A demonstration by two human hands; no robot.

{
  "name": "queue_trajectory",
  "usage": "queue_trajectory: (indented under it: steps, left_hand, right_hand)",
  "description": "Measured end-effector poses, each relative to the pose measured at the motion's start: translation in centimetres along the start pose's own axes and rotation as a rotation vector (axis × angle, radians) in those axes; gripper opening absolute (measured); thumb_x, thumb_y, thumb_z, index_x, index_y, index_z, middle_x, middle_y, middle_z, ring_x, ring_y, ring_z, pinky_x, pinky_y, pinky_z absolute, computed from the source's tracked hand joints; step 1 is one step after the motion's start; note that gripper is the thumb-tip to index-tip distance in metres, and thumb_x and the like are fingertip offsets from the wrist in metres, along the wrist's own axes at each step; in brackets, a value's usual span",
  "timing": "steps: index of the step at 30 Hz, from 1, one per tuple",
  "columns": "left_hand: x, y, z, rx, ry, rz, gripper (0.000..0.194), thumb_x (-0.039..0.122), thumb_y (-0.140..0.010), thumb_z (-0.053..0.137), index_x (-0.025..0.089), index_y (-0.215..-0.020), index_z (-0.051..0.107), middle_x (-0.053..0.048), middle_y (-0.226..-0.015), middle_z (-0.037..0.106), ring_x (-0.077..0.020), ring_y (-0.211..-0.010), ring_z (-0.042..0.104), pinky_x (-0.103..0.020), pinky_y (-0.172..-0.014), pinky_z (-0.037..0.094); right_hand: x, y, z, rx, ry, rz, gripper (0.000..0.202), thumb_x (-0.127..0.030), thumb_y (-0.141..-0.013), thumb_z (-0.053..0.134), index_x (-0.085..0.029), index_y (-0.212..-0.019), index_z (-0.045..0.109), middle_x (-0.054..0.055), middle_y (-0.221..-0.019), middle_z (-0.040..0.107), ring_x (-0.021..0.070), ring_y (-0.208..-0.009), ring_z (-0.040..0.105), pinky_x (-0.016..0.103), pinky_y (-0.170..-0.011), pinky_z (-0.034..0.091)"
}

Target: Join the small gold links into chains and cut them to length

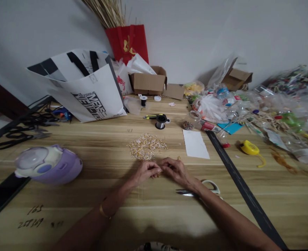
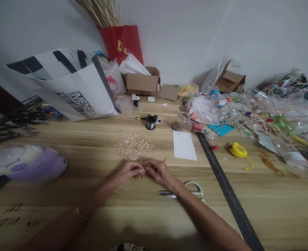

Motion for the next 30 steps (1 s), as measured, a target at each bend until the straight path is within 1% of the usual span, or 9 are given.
queue_trajectory:
  steps: [2, 4, 7, 9, 11, 15, 21, 26, 30]
  left_hand:
    - [0.1, 0.1, 0.1, -0.004, -0.03, -0.01, 0.035, 0.046, -0.069, 0.068, 0.011, -0.066, 0.062, 0.001, -0.055, 0.055, -0.0081, -0.051, 0.048, -0.019, -0.05, 0.037]
    - [0.2, 0.2, 0.2, -0.017, -0.065, -0.019, 0.034, 0.045, -0.069, 0.068, 0.011, -0.066, 0.061, 0.002, -0.055, 0.054, -0.0078, -0.05, 0.047, -0.019, -0.049, 0.036]
    - [0.5, 0.3, 0.6, -0.066, -0.113, -0.008, 0.035, 0.045, -0.069, 0.068, 0.012, -0.063, 0.059, 0.003, -0.054, 0.052, -0.0075, -0.05, 0.044, -0.019, -0.048, 0.034]
    - [0.6, 0.2, 0.8, -0.09, -0.138, 0.011, 0.036, 0.045, -0.069, 0.068, 0.012, -0.062, 0.058, 0.003, -0.054, 0.051, -0.0074, -0.05, 0.043, -0.019, -0.048, 0.033]
    - [0.6, 0.2, 0.9, -0.096, -0.155, 0.021, 0.036, 0.046, -0.07, 0.067, 0.012, -0.061, 0.058, 0.003, -0.055, 0.051, -0.0074, -0.051, 0.042, -0.018, -0.048, 0.033]
    - [0.3, 0.2, 1.0, -0.098, -0.164, 0.032, 0.034, 0.046, -0.071, 0.066, 0.013, -0.066, 0.061, 0.003, -0.058, 0.053, -0.0079, -0.054, 0.044, -0.018, -0.05, 0.034]
    - [0.7, 0.3, 0.8, -0.095, -0.125, 0.013, 0.035, 0.047, -0.072, 0.065, 0.011, -0.071, 0.064, 0.001, -0.06, 0.055, -0.0079, -0.054, 0.046, -0.019, -0.051, 0.037]
    - [0.5, 0.4, 0.4, -0.047, -0.048, -0.024, 0.035, 0.043, -0.067, 0.071, 0.01, -0.077, 0.066, -0.003, -0.068, 0.061, -0.0094, -0.059, 0.05, -0.02, -0.054, 0.039]
    - [0.4, 0.2, 0.2, 0.005, -0.022, -0.01, 0.035, 0.044, -0.067, 0.071, 0.01, -0.075, 0.066, -0.002, -0.066, 0.061, -0.0095, -0.057, 0.051, -0.021, -0.055, 0.041]
  right_hand:
    - [-0.8, -0.1, 0.2, -0.046, 0.025, -0.064, 0.025, -0.031, -0.096, 0.041, -0.016, -0.106, 0.059, 0.005, -0.091, 0.065, 0.0134, -0.078, 0.058, 0.023, -0.069, 0.044]
    - [-1.7, -0.1, 0.5, -0.108, 0.062, -0.144, 0.026, -0.028, -0.097, 0.039, -0.018, -0.11, 0.059, 0.007, -0.101, 0.065, 0.0149, -0.088, 0.06, 0.026, -0.078, 0.045]
    - [-2.7, 0.0, 0.9, -0.188, 0.131, -0.229, 0.028, -0.026, -0.098, 0.035, -0.018, -0.109, 0.06, 0.007, -0.101, 0.066, 0.0156, -0.092, 0.06, 0.027, -0.082, 0.044]
    - [-2.9, 0.1, 1.0, -0.22, 0.17, -0.248, 0.029, -0.026, -0.098, 0.034, -0.018, -0.105, 0.061, 0.007, -0.1, 0.066, 0.016, -0.092, 0.06, 0.027, -0.083, 0.044]
    - [-2.7, 0.2, 1.0, -0.215, 0.208, -0.243, 0.028, -0.026, -0.098, 0.035, -0.017, -0.103, 0.061, 0.008, -0.098, 0.066, 0.0162, -0.09, 0.06, 0.027, -0.08, 0.044]
    - [-1.8, 0.3, 0.9, -0.159, 0.28, -0.201, 0.024, -0.028, -0.098, 0.037, -0.017, -0.097, 0.058, 0.006, -0.086, 0.065, 0.0148, -0.075, 0.059, 0.025, -0.07, 0.043]
    - [-0.7, 0.3, 1.0, -0.108, 0.382, -0.16, 0.027, -0.031, -0.098, 0.034, -0.016, -0.09, 0.055, 0.005, -0.077, 0.06, 0.0134, -0.065, 0.054, 0.024, -0.063, 0.04]
    - [-0.3, 0.2, 0.3, -0.078, 0.271, -0.095, 0.02, -0.027, -0.097, 0.038, -0.016, -0.09, 0.053, 0.003, -0.076, 0.059, 0.0127, -0.065, 0.054, 0.023, -0.062, 0.039]
    - [-0.6, 0.3, -0.2, -0.074, 0.199, -0.058, 0.017, -0.026, -0.095, 0.039, -0.017, -0.091, 0.052, 0.001, -0.073, 0.057, 0.0111, -0.063, 0.051, 0.022, -0.061, 0.038]
Point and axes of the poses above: each hand's wrist, its own y-axis away from the middle knuckle, its own z-axis out of the palm, x = y × z, the point moved 8 cm from there along -y, towards the middle knuckle
